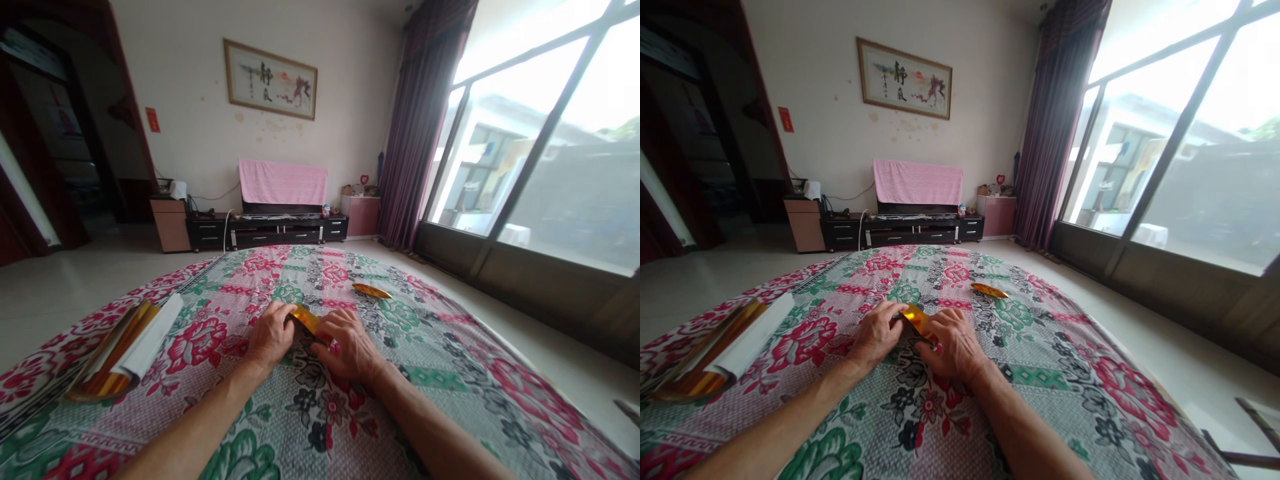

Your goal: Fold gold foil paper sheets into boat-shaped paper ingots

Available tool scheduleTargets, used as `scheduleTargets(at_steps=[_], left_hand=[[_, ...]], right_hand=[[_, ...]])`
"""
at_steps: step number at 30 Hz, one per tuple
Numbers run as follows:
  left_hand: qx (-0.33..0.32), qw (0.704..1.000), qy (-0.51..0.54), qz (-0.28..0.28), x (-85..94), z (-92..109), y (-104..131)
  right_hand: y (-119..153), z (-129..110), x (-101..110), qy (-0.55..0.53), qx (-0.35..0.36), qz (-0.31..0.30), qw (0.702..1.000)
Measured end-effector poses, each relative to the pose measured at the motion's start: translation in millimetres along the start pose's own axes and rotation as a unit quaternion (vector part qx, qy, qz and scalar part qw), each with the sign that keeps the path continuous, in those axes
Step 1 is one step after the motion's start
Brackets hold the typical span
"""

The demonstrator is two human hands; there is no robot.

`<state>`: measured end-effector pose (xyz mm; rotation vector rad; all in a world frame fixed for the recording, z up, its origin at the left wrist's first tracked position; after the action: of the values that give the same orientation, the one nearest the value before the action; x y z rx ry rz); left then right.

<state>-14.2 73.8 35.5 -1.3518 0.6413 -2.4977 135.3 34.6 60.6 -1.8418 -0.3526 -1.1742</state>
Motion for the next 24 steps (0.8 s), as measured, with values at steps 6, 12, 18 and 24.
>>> scheduleTargets(at_steps=[6,12,18,24], left_hand=[[-0.016,1.000,-0.001,0.011,-0.3,-1.1,-0.2],[-0.025,0.999,0.000,0.022,-0.8,-1.7,-0.7],[0.013,0.999,0.020,0.028,3.2,-4.3,-2.7],[0.049,0.996,0.044,0.058,4.4,-13.6,-3.0]], right_hand=[[-0.5,-3.3,0.5,0.009,0.014,-0.021,1.000],[-0.3,-0.2,-6.3,-0.015,0.042,-0.026,0.999],[-0.6,1.1,-10.7,-0.021,0.034,-0.020,0.999],[-1.5,1.8,-7.9,0.006,0.012,-0.005,1.000]])
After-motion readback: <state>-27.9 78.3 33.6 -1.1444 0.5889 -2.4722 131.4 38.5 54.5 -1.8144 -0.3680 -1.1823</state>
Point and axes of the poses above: each hand's wrist, its own y-axis away from the middle knuckle, its own x-axis out of the back of the hand, z = x × y, the point moved 6 cm from there along -y, towards the middle knuckle, and after that the axes turned 6 degrees about x, right-handed, at the moved point
